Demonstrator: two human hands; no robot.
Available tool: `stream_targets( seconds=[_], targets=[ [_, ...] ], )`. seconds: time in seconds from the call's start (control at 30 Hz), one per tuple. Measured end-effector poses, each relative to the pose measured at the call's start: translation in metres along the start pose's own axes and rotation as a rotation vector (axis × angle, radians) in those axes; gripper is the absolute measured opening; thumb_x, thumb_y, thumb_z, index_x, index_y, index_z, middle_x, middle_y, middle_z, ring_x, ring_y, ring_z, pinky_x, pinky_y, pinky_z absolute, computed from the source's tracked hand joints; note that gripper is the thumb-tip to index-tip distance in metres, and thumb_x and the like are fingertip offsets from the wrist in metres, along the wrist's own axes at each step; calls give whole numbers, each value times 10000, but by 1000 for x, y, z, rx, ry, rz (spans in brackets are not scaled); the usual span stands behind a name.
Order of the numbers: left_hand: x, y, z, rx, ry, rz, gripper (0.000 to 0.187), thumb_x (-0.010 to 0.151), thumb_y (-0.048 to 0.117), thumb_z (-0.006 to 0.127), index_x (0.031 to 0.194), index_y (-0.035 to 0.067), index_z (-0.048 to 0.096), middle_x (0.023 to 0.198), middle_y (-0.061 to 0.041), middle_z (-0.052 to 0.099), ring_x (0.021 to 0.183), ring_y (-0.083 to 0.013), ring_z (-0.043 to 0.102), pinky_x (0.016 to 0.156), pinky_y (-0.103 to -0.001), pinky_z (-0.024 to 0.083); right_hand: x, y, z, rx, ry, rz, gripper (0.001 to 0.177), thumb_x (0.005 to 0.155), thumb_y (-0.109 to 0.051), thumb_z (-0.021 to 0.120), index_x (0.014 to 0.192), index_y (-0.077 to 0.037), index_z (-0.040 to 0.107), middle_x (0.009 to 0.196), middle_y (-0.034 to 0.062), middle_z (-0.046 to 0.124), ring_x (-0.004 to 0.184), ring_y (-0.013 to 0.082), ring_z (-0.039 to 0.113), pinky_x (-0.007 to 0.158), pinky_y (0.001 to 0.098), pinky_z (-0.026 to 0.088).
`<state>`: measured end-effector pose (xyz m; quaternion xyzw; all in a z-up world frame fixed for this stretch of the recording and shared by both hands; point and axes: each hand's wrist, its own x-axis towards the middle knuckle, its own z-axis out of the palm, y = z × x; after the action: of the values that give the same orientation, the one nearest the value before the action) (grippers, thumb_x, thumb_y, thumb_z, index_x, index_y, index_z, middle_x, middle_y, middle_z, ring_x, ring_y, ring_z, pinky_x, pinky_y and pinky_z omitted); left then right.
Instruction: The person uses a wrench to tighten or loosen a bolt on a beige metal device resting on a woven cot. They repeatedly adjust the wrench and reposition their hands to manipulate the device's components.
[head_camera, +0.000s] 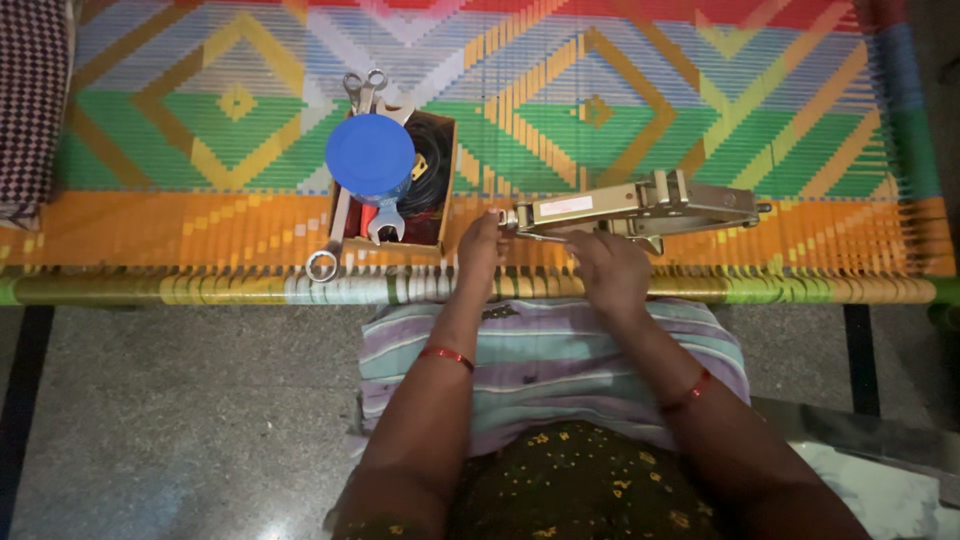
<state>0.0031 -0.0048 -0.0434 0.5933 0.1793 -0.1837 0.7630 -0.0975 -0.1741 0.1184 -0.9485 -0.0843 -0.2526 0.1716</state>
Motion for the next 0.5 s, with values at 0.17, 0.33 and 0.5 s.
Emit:
stream_targets(
  seconds=[0.17, 0.33, 0.5],
  targets=[
    [-3, 5, 1, -63, -49, 0, 475, 964, 530, 572, 1151, 111, 695, 922, -21, 728, 736, -121, 644, 616, -302, 500, 26, -8, -22, 52, 61, 17, 124, 937, -69, 709, 1037, -141, 725, 980, 60, 715, 882, 290, 684, 747, 426, 540],
    [1, 5, 0, -22, -71, -55, 426, 957, 506, 602, 1114, 120, 685, 918, -8, 717, 729, -111, 648, 623, -275, 500, 76, -10, -21, -19, 63, -118, 93, 914, -108, 743, 1006, -120, 735, 898, 65, 687, 852, 294, 673, 692, 418, 517],
    [8, -2, -2, -147, -150, -88, 377, 965, 455, 647, 1100, 103, 661, 878, -58, 705, 697, -115, 640, 595, -262, 479, 104, -8, -10, -137, -50, -273, 136, 860, -100, 691, 985, -143, 718, 871, 26, 662, 825, 247, 661, 709, 399, 523]
  ],
)
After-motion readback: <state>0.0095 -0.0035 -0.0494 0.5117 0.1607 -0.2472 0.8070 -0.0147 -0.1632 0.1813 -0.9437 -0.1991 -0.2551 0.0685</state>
